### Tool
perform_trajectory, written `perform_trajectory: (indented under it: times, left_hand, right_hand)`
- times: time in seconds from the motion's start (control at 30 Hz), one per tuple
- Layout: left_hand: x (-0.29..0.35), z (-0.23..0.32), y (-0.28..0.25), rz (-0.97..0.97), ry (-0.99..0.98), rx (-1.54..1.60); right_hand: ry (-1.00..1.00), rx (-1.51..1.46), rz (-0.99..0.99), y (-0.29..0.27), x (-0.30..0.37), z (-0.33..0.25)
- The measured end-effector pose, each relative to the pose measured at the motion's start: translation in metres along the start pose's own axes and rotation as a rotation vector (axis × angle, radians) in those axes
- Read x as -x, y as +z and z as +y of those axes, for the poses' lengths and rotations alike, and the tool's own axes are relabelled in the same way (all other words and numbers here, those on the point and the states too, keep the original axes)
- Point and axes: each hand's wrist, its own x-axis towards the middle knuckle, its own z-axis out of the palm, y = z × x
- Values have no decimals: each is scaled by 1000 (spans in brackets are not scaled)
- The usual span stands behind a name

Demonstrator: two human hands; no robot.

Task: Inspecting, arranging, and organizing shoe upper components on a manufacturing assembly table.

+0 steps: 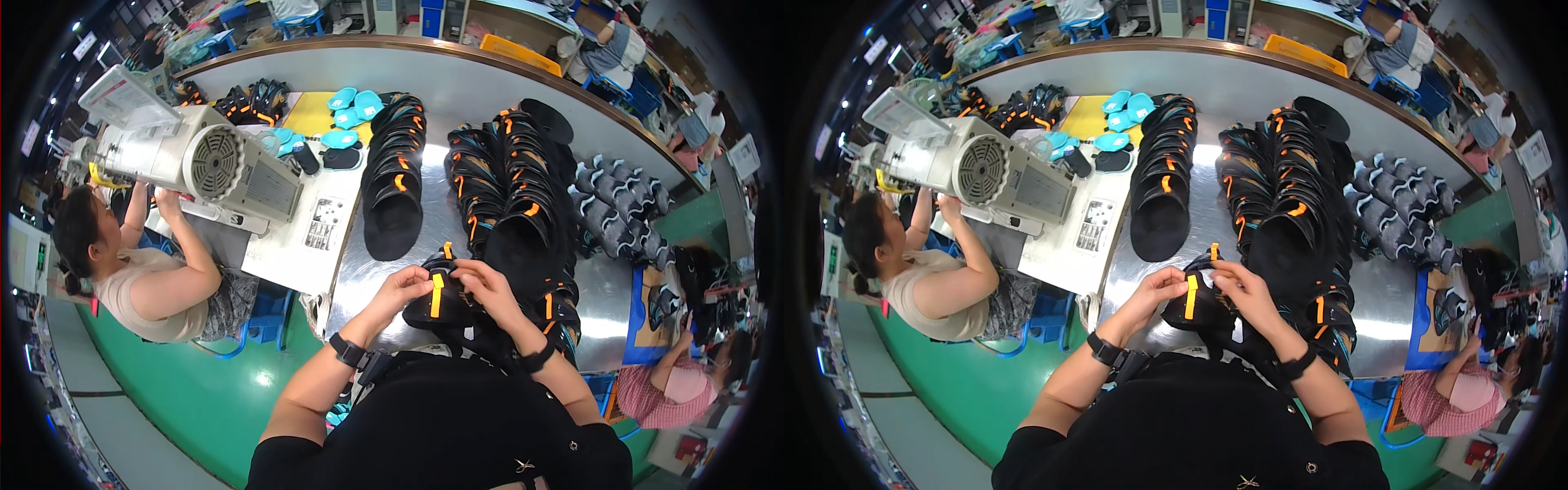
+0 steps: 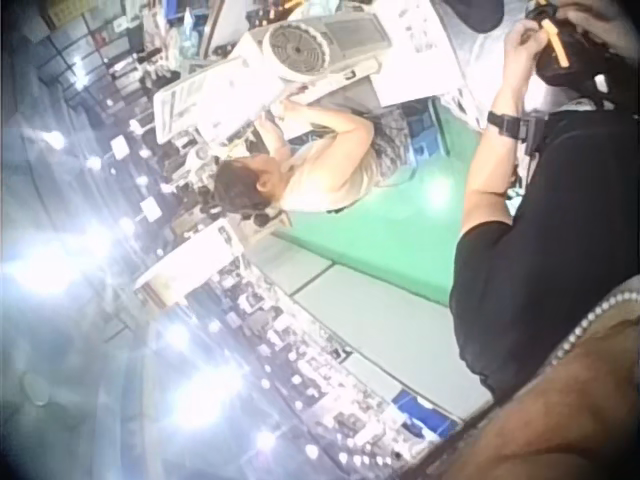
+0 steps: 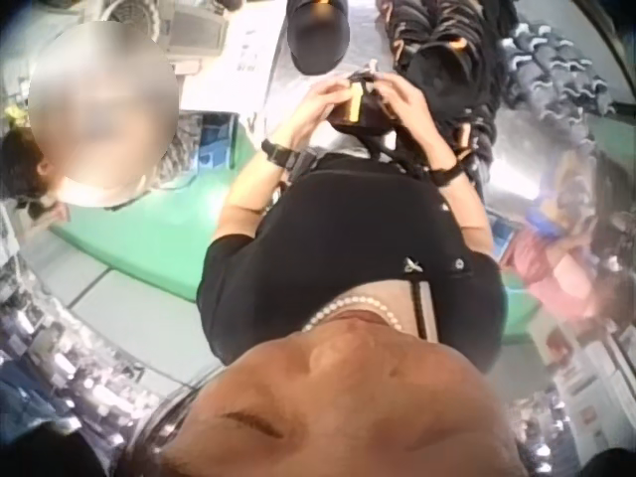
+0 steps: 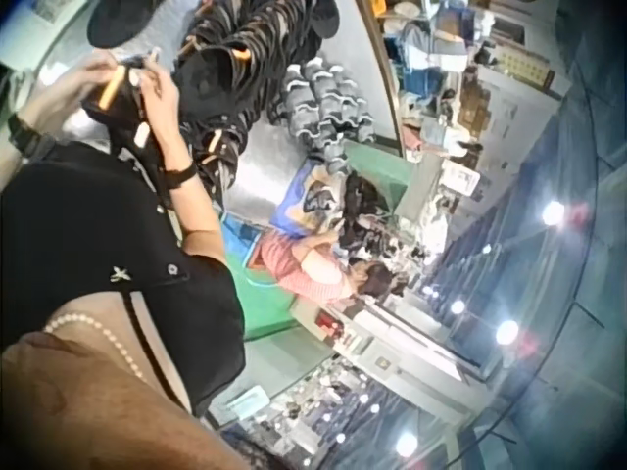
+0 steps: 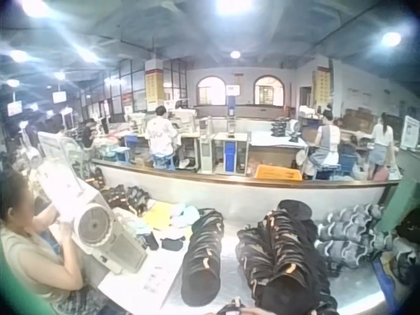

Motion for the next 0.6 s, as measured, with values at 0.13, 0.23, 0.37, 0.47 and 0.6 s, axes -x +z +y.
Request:
perform_trajectory:
  times: [0.13,0.23,0.37,0.47,0.6]
  left_hand:
    - [11,4,9,54,141,-287]
    - [19,5,11,18,79,-246]
    - [31,2,21,190,175,-378]
    - [20,-1,27,514,716,-937]
    - [10,-6,-7,255,222,-578]
  right_hand:
    - [-3,-77,-78,15,-6,0]
    - [154,-136,-131,13,6,-5]
    - [55,25,-79,30,1,18]
    - [-101,382,23,50,-6,15]
    - [276,-363,-123,44,-24,42]
